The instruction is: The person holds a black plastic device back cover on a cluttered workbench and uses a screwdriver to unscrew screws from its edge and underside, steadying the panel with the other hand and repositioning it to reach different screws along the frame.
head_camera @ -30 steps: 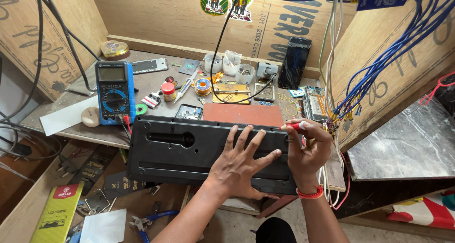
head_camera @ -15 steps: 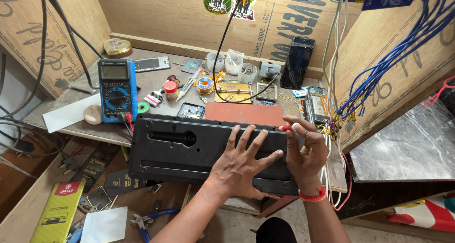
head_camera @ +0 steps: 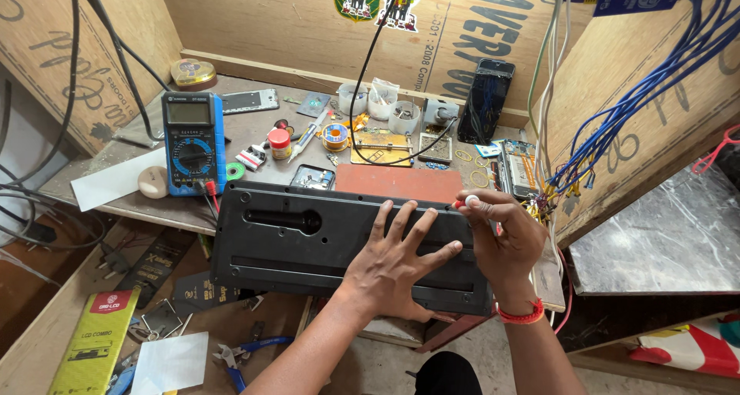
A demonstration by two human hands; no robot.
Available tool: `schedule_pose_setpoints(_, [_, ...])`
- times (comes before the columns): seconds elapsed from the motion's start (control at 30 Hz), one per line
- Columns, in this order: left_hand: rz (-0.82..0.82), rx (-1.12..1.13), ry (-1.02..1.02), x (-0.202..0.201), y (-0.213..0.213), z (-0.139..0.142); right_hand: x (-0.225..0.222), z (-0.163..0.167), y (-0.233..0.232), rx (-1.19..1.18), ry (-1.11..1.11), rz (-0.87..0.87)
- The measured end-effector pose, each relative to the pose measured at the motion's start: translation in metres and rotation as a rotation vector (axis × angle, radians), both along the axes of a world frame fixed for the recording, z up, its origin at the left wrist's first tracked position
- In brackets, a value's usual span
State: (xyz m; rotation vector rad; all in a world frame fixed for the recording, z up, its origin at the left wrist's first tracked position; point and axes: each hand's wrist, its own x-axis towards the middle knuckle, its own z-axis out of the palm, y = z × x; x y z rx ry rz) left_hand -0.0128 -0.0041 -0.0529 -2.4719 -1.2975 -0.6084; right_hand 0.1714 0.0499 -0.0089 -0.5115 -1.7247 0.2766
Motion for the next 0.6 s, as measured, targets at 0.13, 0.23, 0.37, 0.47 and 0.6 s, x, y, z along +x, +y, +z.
schedule_pose_setpoints(0.13, [-0.005, -0.015, -0.019, 0.0006, -0.0005, 0.0014, 0.0012, 0.0031, 0.0007, 0.128, -0.073, -0.145])
schedule_pose_setpoints(0.23, [-0.017, -0.017, -0.039, 0.0007, -0.0009, 0.0029, 0.0017, 0.0036, 0.0011, 0.027, -0.075, -0.053])
schedule_pose_setpoints(0.37, [-0.005, -0.032, -0.011, -0.0003, 0.0002, 0.0050, -0.0031, 0.0026, 0.0020, -0.046, -0.007, 0.015])
schedule_pose_setpoints(0.47, [-0.008, -0.036, -0.019, -0.0001, -0.0007, 0.0053, -0.0046, 0.0056, 0.0015, 0.042, -0.054, -0.104])
schedule_pose_setpoints(0.6, [-0.019, -0.015, -0.040, 0.0001, -0.0011, 0.0075, -0.0064, 0.0103, 0.0013, -0.104, -0.011, 0.149])
